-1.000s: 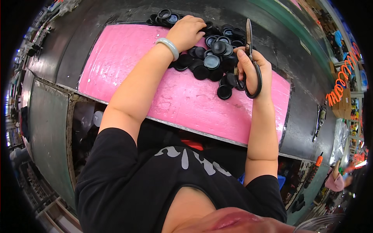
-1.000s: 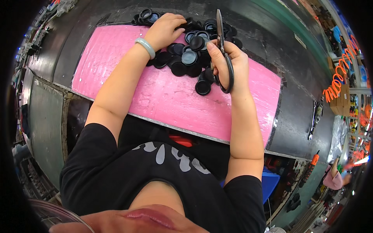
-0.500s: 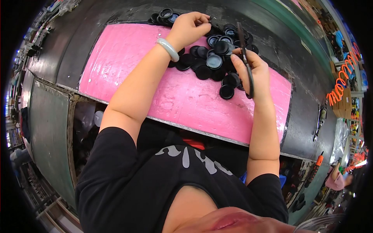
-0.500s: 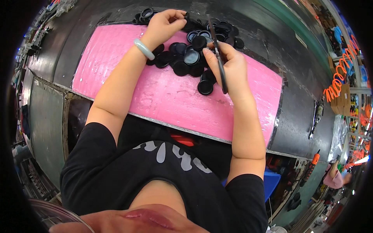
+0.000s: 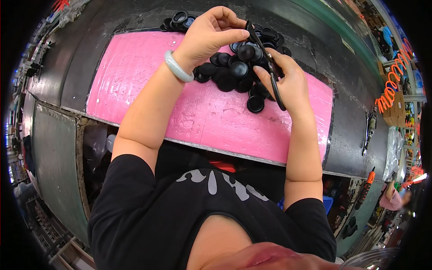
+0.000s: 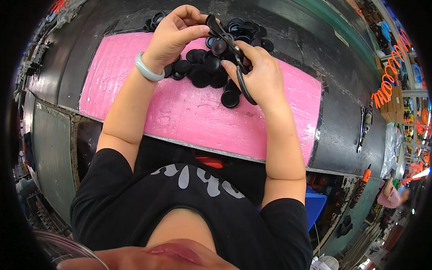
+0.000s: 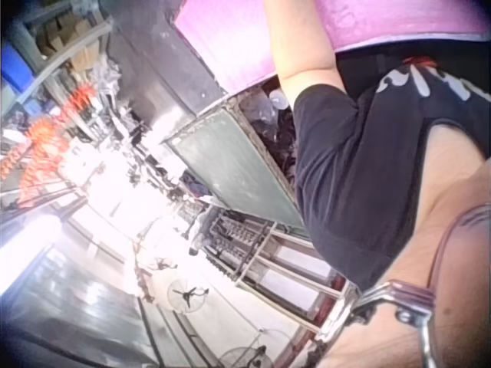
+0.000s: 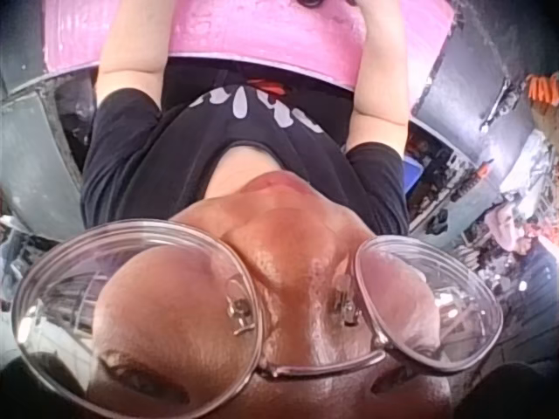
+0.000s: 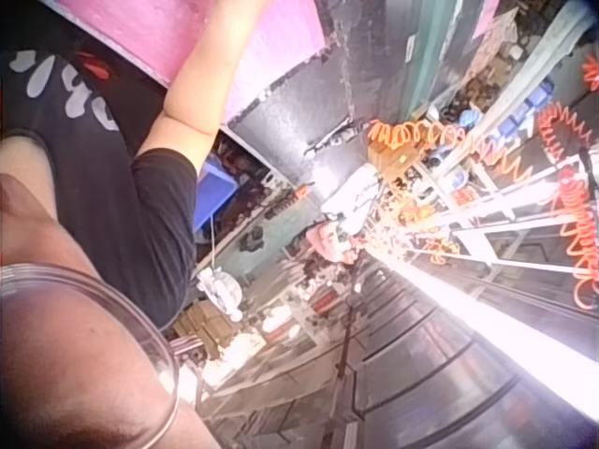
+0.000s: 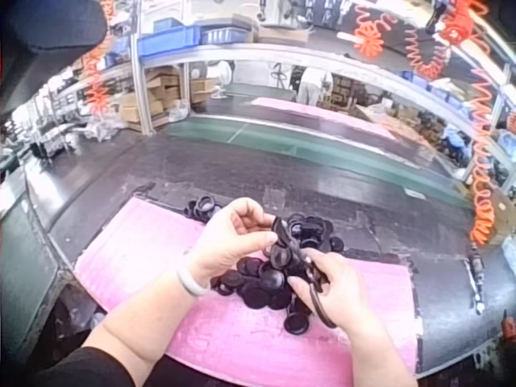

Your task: Processing small black plastic components by cutting off excess material with scissors.

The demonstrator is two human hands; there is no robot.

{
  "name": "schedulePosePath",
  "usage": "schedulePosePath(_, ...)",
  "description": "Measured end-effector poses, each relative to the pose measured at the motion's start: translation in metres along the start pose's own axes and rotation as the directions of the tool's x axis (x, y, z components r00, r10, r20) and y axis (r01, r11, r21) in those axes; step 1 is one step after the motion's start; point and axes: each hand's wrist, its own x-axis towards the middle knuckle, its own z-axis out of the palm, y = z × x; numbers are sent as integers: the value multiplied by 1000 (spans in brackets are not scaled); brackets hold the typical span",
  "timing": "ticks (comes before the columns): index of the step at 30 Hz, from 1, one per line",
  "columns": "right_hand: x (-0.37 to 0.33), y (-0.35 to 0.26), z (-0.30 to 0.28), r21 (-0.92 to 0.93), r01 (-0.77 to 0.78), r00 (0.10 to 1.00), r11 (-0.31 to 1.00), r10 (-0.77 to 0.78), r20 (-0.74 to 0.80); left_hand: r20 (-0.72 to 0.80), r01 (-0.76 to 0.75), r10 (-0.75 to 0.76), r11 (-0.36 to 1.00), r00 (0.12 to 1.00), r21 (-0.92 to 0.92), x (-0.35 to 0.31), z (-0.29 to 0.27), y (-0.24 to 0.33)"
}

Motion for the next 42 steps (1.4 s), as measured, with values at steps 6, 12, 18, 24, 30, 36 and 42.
schedulePosePath(6, 3, 4, -1, -9, 54, 999, 999, -54, -6, -14, -6, 6, 1000, 1000, -12, 0, 0, -1)
schedulePosePath(12, 1, 0, 8, 0, 41, 999, 999, -41, -18, -57, 60, -66, 994, 996, -88, -2, 2, 7)
schedulePosePath(18, -1, 6, 12, 23, 48, 998, 999, -48, -28, -140, 7, -12, 999, 990, -40, -1, 3, 4)
schedulePosePath(24, -1, -14, 2, 385, -376, 895, 843, 222, 388, 25, 87, -83, 962, 996, -261, -2, -4, 5)
schedulePosePath(30, -2, -11, 12, 614, -358, 927, 704, 187, 326, 98, 205, -187, 954, 977, -221, -4, 3, -3)
schedulePosePath(36, -3, -10, 9, 524, -413, 903, 745, 261, 340, 22, 138, -138, 989, 990, -43, -3, -3, 2)
schedulePosePath(42, -3, -9, 2, 576, -359, 933, 734, 293, 208, -245, 48, 201, 673, 948, 738, 3, -31, 25)
